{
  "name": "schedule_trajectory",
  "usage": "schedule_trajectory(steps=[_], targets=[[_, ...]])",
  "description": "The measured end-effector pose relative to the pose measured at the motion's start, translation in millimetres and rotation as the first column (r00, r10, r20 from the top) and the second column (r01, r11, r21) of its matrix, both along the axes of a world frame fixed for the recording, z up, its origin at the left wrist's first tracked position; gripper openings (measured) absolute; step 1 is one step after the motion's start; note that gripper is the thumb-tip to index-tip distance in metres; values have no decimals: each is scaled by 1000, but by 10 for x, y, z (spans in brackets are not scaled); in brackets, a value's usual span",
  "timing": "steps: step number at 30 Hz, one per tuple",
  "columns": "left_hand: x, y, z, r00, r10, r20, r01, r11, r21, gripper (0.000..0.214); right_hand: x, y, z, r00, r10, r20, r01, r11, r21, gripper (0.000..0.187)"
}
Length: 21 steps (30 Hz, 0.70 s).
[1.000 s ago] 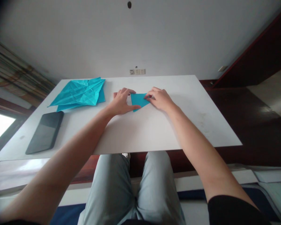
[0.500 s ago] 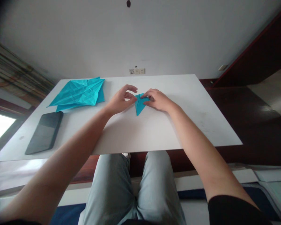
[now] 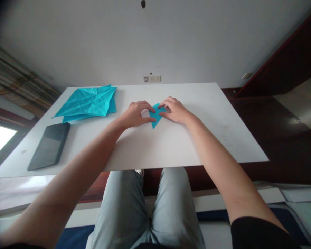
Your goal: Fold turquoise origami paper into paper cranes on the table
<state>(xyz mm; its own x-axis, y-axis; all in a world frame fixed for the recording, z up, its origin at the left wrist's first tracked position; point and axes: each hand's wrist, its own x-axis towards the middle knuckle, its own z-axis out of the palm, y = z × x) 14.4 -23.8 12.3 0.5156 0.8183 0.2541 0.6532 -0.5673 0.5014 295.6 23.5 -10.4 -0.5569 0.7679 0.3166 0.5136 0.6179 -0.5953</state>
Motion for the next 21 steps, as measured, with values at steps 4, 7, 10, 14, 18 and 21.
schedule_trajectory(steps=[4,7,10,14,18,21], targets=[[17,-18,-6,999,33,-40,-34,999,-7,42,13,36,-59,991,-123,45,120,991,56,39],[32,-34,-22,994,94,-56,-95,996,-3,55,15,43,-72,975,-212,74,206,976,74,36],[45,-49,-26,990,118,-76,-119,993,-10,59,1,32,-59,967,-240,85,236,970,54,33],[61,-51,-35,988,126,-90,-128,992,-11,56,-15,31,-59,967,-242,77,240,970,26,31],[68,-31,-91,981,184,-66,-185,983,-17,71,-10,45,-89,970,-239,53,240,971,-5,37],[68,-17,-127,971,237,-43,-238,971,-32,84,-18,27,-75,970,-243,29,243,970,-24,39]])
